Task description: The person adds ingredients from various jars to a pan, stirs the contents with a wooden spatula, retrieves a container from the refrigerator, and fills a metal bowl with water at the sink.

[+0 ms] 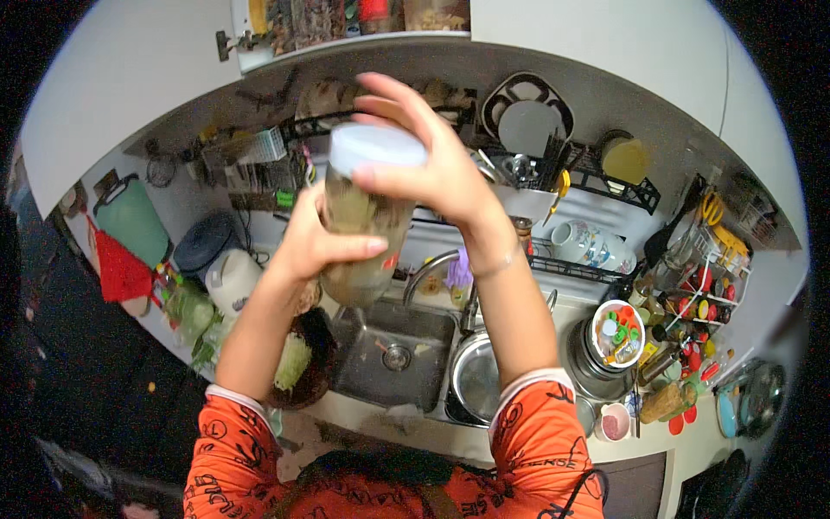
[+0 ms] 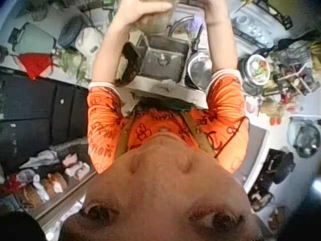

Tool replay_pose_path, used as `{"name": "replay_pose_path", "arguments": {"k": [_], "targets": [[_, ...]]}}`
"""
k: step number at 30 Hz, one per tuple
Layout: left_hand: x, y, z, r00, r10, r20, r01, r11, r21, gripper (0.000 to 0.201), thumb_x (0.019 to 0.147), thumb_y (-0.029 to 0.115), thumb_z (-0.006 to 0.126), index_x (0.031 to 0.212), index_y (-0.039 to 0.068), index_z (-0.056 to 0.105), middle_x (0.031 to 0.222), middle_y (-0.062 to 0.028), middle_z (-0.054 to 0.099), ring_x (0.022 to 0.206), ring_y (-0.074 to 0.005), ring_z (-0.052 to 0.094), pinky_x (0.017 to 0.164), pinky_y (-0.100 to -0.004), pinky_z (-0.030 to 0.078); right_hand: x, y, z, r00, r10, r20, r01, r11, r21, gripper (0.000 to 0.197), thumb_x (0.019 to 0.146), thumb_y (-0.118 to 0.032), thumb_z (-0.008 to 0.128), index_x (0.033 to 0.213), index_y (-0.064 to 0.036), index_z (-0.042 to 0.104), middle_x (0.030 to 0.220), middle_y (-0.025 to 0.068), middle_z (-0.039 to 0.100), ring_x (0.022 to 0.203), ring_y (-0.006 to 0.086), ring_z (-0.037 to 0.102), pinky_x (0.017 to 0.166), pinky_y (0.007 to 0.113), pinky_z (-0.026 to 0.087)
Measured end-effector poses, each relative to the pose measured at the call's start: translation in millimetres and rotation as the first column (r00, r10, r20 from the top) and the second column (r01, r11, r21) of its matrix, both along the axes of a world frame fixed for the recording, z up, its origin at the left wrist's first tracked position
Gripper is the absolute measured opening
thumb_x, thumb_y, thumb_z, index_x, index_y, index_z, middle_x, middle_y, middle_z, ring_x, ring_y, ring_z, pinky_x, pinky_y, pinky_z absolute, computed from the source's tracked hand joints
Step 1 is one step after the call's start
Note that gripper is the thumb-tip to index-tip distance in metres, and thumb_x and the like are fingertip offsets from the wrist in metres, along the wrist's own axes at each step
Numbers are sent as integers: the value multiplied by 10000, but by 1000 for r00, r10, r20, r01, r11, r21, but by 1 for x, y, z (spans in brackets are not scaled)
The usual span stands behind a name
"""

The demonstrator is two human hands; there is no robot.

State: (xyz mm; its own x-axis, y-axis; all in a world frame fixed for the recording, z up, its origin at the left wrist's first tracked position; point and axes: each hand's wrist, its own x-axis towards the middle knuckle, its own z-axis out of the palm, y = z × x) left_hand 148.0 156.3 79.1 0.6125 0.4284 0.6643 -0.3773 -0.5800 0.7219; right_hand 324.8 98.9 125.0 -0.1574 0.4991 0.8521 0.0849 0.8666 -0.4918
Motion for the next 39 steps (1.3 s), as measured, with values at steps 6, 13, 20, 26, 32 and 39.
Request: {"name": "replay_pose_path", "arguments": {"k": [6, 13, 20, 26, 32, 39], "targets": [[16, 38, 113, 537, 717, 445, -834, 375, 405, 848, 530, 413, 898, 1219, 47, 566, 1048, -178, 695, 939, -311, 696, 835, -419, 548, -36, 50, 111, 704, -698, -133, 681, 608, 408, 615, 644, -352, 863, 1100, 22, 690, 1032, 114, 707, 943, 179, 659, 864, 315, 521], [27, 44, 221, 552, 691, 467, -831, 502, 240, 714, 611, 437, 860, 1106, -20, 621, 1082, -192, 686, 1028, -304, 660, 896, -400, 516, -42, 36, 229, 943, -302, -140, 326, 923, 205, 538, 956, -491, 544, 1097, 12, 671, 1020, 109, 685, 908, 235, 626, 836, 341, 483], [31, 111, 260, 798, 253, 547, -331, 942, 48, 510, 652, 332, 859, 997, -4, 689, 918, -112, 714, 770, -193, 677, 713, -328, 535, 20, 152, 284, -158, -947, 278, 840, 19, 542, 331, 830, -296, 633, 959, -4, 721, 1045, 229, 689, 1039, 392, 653, 918, 498, 503], [54, 162, 251, 690, 459, 560, -606, 789, 101, 732, 574, 438, 912, 1094, -11, 662, 1081, -183, 686, 927, -240, 689, 833, -361, 550, 36, 182, 285, -261, -846, 464, 824, 56, 564, 418, 933, -289, 515, 1298, -89, 544, 1303, 188, 598, 1220, 350, 571, 1087, 729, 175], [57, 170, 249, 819, 250, 516, -375, 914, 152, 608, 680, 374, 850, 1105, -13, 651, 1168, -183, 594, 1015, -233, 622, 899, -439, 486, 30, 186, 281, -171, -953, 248, 813, 5, 582, 546, 880, -382, 616, 1311, -64, 511, 1351, 293, 482, 1195, 459, 546, 1048, 640, 341], [47, 156, 241, 829, 58, 556, -50, 998, -29, 306, 765, 170, 790, 995, -1, 683, 870, -78, 700, 714, -168, 671, 663, -320, 557, 39, 184, 289, 43, -945, 323, 904, 175, 391, 1038, 660, -512, 811, 1413, 11, 324, 1275, 414, 486, 1187, 498, 536, 989, 468, 478]]}}
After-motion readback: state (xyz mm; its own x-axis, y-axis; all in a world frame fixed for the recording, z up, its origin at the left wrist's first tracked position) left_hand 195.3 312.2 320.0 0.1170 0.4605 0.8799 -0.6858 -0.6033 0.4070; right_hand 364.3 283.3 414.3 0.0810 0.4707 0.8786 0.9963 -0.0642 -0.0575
